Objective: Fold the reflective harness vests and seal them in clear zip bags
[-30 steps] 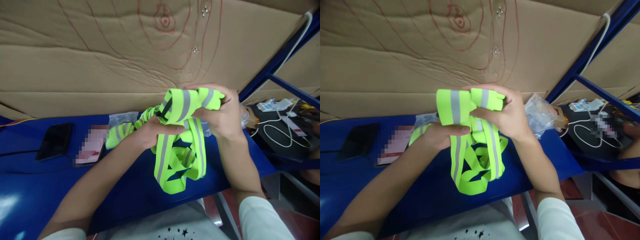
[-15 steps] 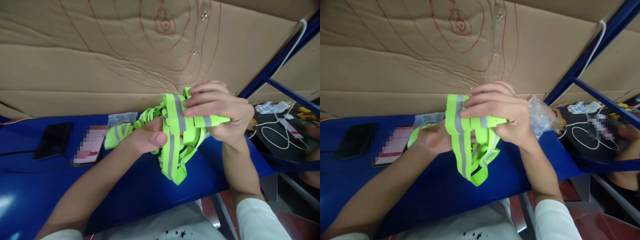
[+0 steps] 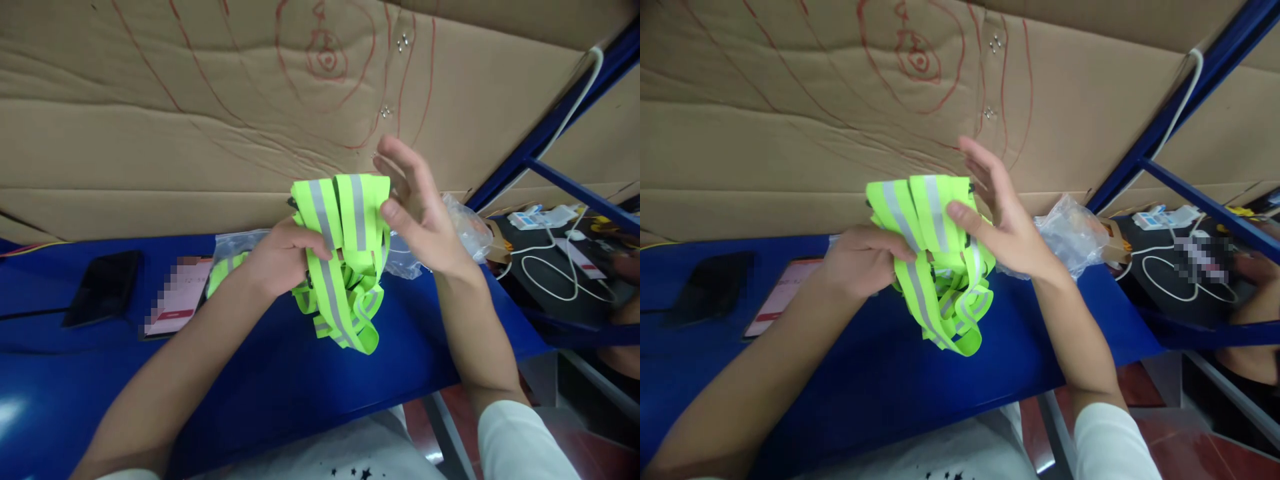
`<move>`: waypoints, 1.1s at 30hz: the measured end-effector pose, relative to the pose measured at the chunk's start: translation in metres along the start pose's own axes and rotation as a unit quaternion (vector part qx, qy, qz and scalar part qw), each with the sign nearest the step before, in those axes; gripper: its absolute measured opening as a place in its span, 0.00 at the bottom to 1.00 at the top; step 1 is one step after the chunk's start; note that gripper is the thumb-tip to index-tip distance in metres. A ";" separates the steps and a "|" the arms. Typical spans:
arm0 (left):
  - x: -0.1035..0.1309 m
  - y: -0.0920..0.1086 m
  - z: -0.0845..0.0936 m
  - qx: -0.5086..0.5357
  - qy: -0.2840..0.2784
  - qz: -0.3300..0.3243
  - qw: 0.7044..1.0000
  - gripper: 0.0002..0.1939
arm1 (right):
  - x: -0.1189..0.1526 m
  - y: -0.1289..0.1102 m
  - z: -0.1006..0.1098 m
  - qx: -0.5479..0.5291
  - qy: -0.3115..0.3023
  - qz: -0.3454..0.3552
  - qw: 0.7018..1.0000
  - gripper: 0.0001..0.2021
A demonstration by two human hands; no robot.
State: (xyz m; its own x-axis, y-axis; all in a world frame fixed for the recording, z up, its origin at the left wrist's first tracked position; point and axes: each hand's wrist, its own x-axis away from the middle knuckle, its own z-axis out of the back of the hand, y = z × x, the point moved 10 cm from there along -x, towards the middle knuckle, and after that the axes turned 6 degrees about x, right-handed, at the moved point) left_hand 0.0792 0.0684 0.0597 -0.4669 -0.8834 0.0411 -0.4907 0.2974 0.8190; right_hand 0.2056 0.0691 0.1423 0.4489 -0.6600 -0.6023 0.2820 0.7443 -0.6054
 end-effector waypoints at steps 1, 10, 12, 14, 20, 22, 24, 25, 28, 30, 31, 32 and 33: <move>0.001 0.004 0.002 0.002 0.005 -0.008 1.000 0.12 | 0.001 0.011 -0.001 -0.026 0.004 -0.044 0.999 0.27; -0.004 0.010 0.009 0.020 0.043 -0.071 0.996 0.15 | 0.009 0.032 0.003 -0.036 0.070 -0.151 0.985 0.18; -0.007 0.003 0.007 0.022 0.033 -0.051 0.998 0.12 | 0.010 0.035 0.001 -0.059 0.067 -0.166 0.982 0.17; -0.007 -0.002 0.007 0.018 0.028 -0.032 0.999 0.12 | 0.009 0.036 -0.004 -0.082 0.042 -0.169 0.981 0.17; -0.002 -0.004 0.004 0.003 0.041 0.019 0.999 0.21 | 0.010 0.027 -0.005 -0.018 -0.049 -0.134 0.990 0.29; -0.001 -0.005 0.004 0.000 0.051 0.030 0.998 0.22 | 0.009 0.019 -0.002 0.053 -0.045 -0.099 0.993 0.29; -0.001 -0.006 0.004 -0.002 0.054 0.024 0.998 0.21 | 0.007 0.016 -0.002 0.080 -0.029 -0.079 0.993 0.33; -0.001 -0.006 0.004 -0.004 0.053 0.021 0.998 0.20 | 0.007 0.016 -0.005 0.064 -0.031 -0.074 0.995 0.34; -0.001 -0.011 0.005 -0.019 0.051 0.028 0.998 0.17 | 0.008 0.020 -0.028 -0.052 -0.081 -0.085 0.992 0.27; -0.002 -0.016 0.005 -0.023 0.038 0.032 0.998 0.15 | 0.009 0.017 -0.036 -0.105 -0.097 -0.085 0.986 0.20; -0.002 -0.017 0.004 -0.022 0.027 0.030 0.999 0.14 | 0.008 0.013 -0.033 -0.108 -0.083 -0.076 0.988 0.18; -0.003 -0.020 0.002 -0.021 0.009 0.027 0.999 0.14 | 0.007 0.008 -0.029 -0.099 -0.065 -0.059 0.991 0.17; -0.003 -0.022 -0.001 -0.022 -0.013 0.022 0.999 0.15 | 0.007 0.001 -0.022 -0.086 -0.046 -0.039 0.994 0.17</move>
State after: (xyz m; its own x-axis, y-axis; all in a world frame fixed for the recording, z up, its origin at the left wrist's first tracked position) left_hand 0.0923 0.0643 0.0424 -0.5058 -0.8604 0.0626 -0.4376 0.3185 0.8409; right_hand 0.1897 0.0629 0.1262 0.5097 -0.6974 -0.5039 0.1730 0.6568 -0.7340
